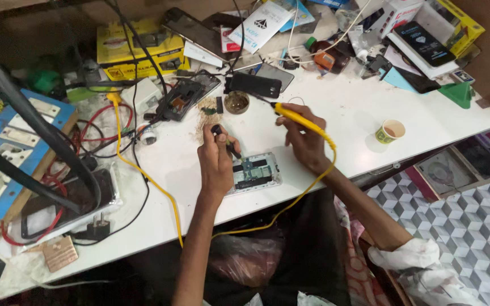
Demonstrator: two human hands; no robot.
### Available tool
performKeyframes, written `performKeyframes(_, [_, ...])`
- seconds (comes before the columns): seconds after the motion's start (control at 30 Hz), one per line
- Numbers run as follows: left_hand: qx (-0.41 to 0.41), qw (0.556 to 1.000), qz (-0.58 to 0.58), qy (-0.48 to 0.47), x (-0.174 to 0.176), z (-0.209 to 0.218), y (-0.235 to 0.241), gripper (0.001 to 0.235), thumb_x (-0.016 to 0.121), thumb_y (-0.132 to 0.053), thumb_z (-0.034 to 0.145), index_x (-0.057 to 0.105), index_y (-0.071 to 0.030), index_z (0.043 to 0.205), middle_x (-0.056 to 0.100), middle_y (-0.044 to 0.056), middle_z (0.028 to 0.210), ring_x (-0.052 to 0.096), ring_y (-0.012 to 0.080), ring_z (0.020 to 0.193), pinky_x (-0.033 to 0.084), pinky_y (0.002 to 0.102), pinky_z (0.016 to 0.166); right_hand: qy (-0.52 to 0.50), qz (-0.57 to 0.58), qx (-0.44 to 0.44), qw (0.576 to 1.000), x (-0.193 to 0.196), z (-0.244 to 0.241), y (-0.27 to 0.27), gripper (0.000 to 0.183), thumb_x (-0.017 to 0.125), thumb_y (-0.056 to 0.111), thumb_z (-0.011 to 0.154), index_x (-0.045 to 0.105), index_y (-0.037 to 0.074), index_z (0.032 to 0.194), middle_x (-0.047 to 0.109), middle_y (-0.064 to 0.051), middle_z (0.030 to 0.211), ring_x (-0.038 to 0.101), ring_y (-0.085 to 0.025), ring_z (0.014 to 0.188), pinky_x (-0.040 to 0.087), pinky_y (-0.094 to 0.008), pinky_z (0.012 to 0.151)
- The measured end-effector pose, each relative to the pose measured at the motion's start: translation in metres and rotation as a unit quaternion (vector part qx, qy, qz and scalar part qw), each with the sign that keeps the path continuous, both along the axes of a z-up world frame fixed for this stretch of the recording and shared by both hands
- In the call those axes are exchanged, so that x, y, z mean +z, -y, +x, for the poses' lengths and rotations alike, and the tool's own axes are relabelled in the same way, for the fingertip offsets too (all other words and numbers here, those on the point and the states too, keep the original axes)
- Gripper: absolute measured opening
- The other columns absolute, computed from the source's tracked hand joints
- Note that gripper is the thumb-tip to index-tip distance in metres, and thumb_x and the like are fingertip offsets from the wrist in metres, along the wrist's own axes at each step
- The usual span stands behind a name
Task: The person uses a soldering iron and a small screwdriver to work on a circuit board placed on a cluttered workbench. They repeatedly apply the soldering iron to various points on the board while holding the board steady with the screwdriver.
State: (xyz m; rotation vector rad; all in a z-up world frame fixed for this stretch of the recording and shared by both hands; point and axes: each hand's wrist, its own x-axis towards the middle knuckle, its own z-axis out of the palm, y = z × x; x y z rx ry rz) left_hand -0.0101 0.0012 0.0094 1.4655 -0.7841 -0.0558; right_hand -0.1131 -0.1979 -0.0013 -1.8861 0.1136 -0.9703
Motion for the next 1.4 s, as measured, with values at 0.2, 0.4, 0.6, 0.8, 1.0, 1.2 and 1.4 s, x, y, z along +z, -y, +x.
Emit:
performKeyframes(0.2, [0.001,1.000,-0.022,0.016,0.001,-0.002,-0.002,0.035,0.035,-0.038,0.114,0.046,-0.005,0.111,0.066,0.010,0.074,0.064,0.0160,0.065,0.050,0.032,0.063,0.121,0.128,-0.037,0.984,-0.018,-0.025,-0.008,0.024,0.057,0.018,0.113,0.056,-0.002,0.126,0.068,-0.014,0.092,0.059,-0.009,0.061,0.045,-0.021,0.046])
performKeyframes(0.4, [0.042,0.999,-0.003,0.020,0.004,-0.001,-0.002,0.034,0.034,-0.037,0.115,0.045,-0.004,0.110,0.066,0.010,0.072,0.060,0.0184,0.062,0.048,0.033,0.063,0.114,0.173,-0.046,0.977,-0.011,-0.029,-0.006,0.033,0.050,0.032,0.115,0.056,0.000,0.111,0.061,-0.009,0.078,0.050,-0.010,0.047,0.034,-0.022,0.041])
performKeyframes(0.6, [0.046,0.997,-0.012,0.054,0.000,0.000,-0.001,0.035,0.033,-0.037,0.116,0.044,-0.004,0.112,0.065,0.010,0.073,0.065,0.0189,0.065,0.050,0.033,0.065,0.184,0.282,-0.007,0.942,-0.013,-0.032,0.002,0.033,0.054,0.029,0.114,0.055,0.002,0.095,0.046,-0.001,0.059,0.037,-0.008,0.038,0.031,-0.025,0.035])
performKeyframes(0.8, [0.045,0.996,-0.012,0.073,-0.006,0.001,0.001,0.029,0.035,-0.030,0.118,0.043,-0.003,0.113,0.064,0.010,0.077,0.068,0.0198,0.068,0.051,0.033,0.066,0.108,0.136,-0.021,0.984,-0.029,-0.038,-0.009,0.033,0.056,0.029,0.112,0.054,0.002,0.092,0.057,-0.006,0.070,0.050,-0.011,0.046,0.035,-0.024,0.039])
performKeyframes(1.0, [0.024,0.996,-0.028,0.087,-0.010,-0.004,0.000,0.023,0.035,-0.025,0.118,0.043,-0.004,0.113,0.065,0.009,0.079,0.064,0.0141,0.069,0.048,0.029,0.064,0.139,0.107,-0.022,0.984,-0.032,-0.042,-0.018,0.034,0.057,0.031,0.112,0.053,0.001,0.095,0.057,-0.007,0.076,0.052,-0.011,0.052,0.039,-0.025,0.041])
performKeyframes(1.2, [0.050,0.997,-0.018,0.052,-0.013,-0.001,-0.001,0.024,0.037,-0.026,0.116,0.045,-0.004,0.112,0.067,0.009,0.077,0.054,0.0144,0.060,0.044,0.029,0.059,0.133,0.114,-0.021,0.984,-0.028,-0.043,-0.018,0.035,0.054,0.033,0.112,0.052,0.002,0.095,0.056,-0.006,0.071,0.051,-0.010,0.047,0.037,-0.023,0.040])
performKeyframes(1.4, [0.015,0.995,-0.032,0.097,-0.013,0.003,0.002,0.022,0.037,-0.022,0.119,0.044,-0.002,0.114,0.059,0.010,0.084,0.066,0.0181,0.074,0.053,0.032,0.072,0.126,0.096,-0.015,0.987,-0.027,-0.041,-0.018,0.034,0.056,0.030,0.113,0.053,0.000,0.096,0.056,-0.008,0.073,0.052,-0.012,0.048,0.037,-0.024,0.041])
